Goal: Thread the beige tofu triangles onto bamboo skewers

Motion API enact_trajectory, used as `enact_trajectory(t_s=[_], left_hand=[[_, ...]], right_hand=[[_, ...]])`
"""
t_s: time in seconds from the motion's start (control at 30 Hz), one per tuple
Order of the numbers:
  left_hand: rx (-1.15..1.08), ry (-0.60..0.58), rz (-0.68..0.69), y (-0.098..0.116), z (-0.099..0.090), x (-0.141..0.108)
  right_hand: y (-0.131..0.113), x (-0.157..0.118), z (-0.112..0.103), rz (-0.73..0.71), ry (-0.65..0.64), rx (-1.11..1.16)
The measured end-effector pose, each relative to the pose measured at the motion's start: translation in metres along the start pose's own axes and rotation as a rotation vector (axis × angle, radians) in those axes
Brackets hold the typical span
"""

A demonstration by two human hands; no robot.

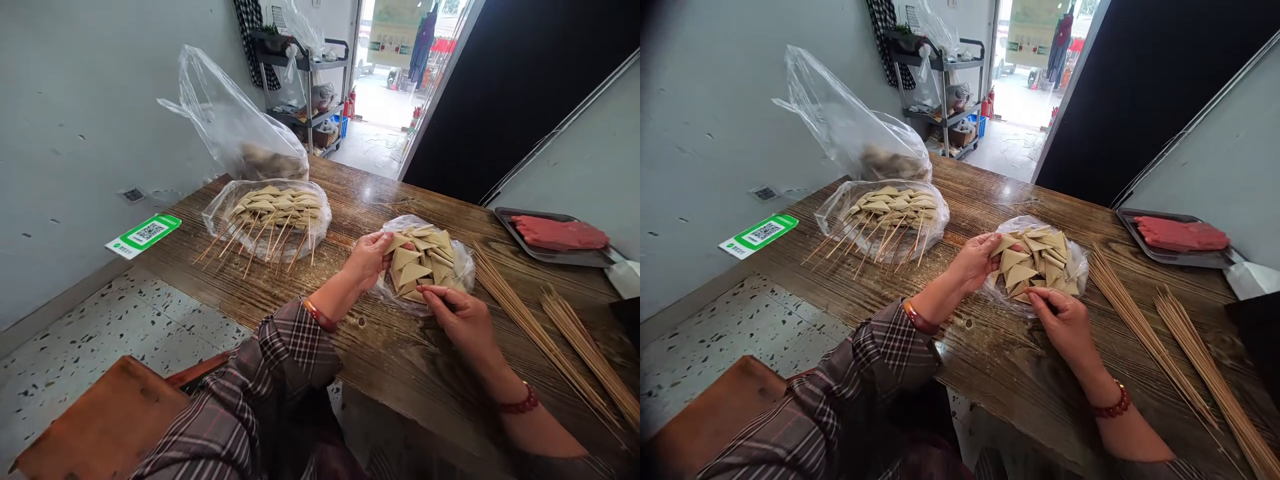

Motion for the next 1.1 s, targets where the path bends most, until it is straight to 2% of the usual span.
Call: enact_trajectory(t_s=[0.33, 0.6, 0.7, 0.8, 0.93, 1.0, 1.1], left_hand=[[-0.013, -0.031, 0.017, -0.006, -0.001, 0.003], [-0.005, -0.069, 0.041, -0.008, 0.001, 0.000], [0.002, -0.022, 0.024, -0.010, -0.003, 0.002], [-0.032, 0.061, 0.008, -0.012, -0.009, 0.005], [-0.069, 0.053, -0.052, -0.019, -0.011, 0.011], [-0.071, 0.042, -0.083, -0.026, -0.012, 0.015], [-0.113, 0.006, -0.092, -0.033, -0.012, 0.020]], right_hand=[[0.000, -0.002, 0.006, -0.028, 0.046, -0.024], [0.005, -0.006, 0.003, 0.042, 0.063, -0.067], [0.006, -0.012, 0.001, 0.107, 0.088, -0.063], [0.002, -0.017, -0.004, 0.201, 0.173, -0.023], [-0.022, -0.008, -0.012, 0.215, 0.264, 0.035], [-0.043, 0.006, -0.011, 0.190, 0.216, 0.009], [-0.085, 0.032, 0.004, 0.089, 0.062, -0.072]])
Point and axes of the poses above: each hand's wrist, its own x-axis towards the middle knuckle, its own z-axis out of the palm, y = z × x, the point moved 6 cm from there along x, towards the middle knuckle, and after that the axes turned 2 degrees about z, right-handed, at the moved point
